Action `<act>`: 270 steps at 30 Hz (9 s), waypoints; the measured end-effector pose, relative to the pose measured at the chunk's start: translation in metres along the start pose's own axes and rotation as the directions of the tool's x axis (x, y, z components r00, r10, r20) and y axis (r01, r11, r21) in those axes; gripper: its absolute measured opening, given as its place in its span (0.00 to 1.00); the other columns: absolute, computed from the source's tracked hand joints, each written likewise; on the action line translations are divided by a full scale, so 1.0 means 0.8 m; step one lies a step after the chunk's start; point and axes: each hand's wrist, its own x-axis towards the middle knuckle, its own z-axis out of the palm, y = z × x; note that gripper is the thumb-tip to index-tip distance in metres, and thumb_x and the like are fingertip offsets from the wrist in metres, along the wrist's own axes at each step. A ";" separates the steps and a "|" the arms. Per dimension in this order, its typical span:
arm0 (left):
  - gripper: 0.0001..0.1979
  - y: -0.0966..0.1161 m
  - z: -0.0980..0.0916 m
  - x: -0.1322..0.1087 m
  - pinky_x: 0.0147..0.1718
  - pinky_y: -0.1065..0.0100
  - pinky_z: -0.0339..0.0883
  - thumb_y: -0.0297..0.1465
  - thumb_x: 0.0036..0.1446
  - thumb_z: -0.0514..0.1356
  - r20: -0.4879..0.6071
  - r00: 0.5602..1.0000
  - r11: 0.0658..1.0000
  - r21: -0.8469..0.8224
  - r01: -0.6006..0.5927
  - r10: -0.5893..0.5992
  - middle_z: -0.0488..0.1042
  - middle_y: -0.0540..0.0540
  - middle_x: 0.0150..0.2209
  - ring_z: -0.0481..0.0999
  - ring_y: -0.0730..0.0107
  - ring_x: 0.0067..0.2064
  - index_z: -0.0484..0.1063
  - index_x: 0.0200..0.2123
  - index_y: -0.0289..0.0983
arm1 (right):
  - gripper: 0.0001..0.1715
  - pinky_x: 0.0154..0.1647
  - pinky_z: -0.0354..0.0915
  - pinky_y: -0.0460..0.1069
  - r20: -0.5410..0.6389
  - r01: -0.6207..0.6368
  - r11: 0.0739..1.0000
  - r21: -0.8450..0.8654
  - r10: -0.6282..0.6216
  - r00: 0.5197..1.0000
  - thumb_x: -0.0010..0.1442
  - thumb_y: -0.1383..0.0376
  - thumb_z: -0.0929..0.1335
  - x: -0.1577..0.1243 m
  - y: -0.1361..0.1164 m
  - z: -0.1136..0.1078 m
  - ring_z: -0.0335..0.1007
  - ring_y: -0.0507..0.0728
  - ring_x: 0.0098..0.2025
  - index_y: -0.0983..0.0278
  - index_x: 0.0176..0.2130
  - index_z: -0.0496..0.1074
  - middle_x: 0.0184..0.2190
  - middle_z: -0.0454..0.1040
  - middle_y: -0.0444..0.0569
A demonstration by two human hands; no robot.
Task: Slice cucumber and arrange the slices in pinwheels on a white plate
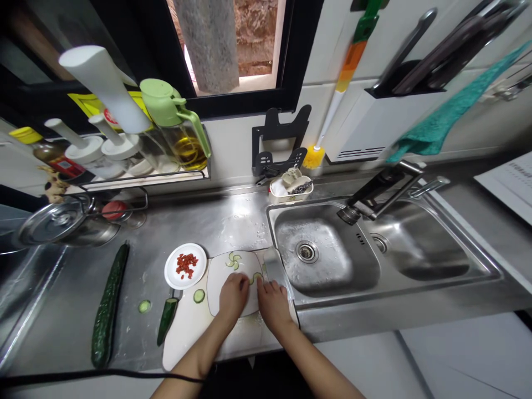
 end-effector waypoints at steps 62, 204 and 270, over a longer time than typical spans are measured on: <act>0.13 -0.100 -0.109 -0.061 0.28 0.72 0.64 0.39 0.54 0.56 -0.092 0.996 0.970 -0.242 -0.013 -0.010 0.75 0.48 0.27 0.70 0.71 0.27 0.76 0.33 0.38 | 0.13 0.48 0.59 0.51 -0.262 0.284 0.806 0.518 -0.167 0.951 0.60 0.71 0.63 -0.003 -0.047 0.012 0.64 0.57 0.44 0.64 0.42 0.73 0.38 0.73 0.51; 0.13 -0.142 -0.097 -0.065 0.29 0.72 0.61 0.40 0.52 0.57 -0.229 0.951 0.951 -0.272 0.145 -0.210 0.70 0.51 0.23 0.67 0.72 0.25 0.73 0.31 0.37 | 0.08 0.40 0.56 0.50 -0.268 0.179 0.896 0.407 -0.070 0.961 0.58 0.72 0.65 -0.025 -0.045 0.026 0.61 0.58 0.39 0.63 0.32 0.72 0.31 0.71 0.48; 0.07 -0.054 -0.041 -0.017 0.37 0.70 0.60 0.24 0.51 0.56 0.137 0.988 0.996 -0.052 -0.066 0.073 0.72 0.47 0.31 0.70 0.69 0.35 0.73 0.32 0.37 | 0.09 0.37 0.54 0.51 -0.020 -0.021 0.955 0.297 0.029 0.999 0.61 0.70 0.63 -0.005 -0.068 0.017 0.65 0.60 0.41 0.62 0.33 0.72 0.33 0.75 0.51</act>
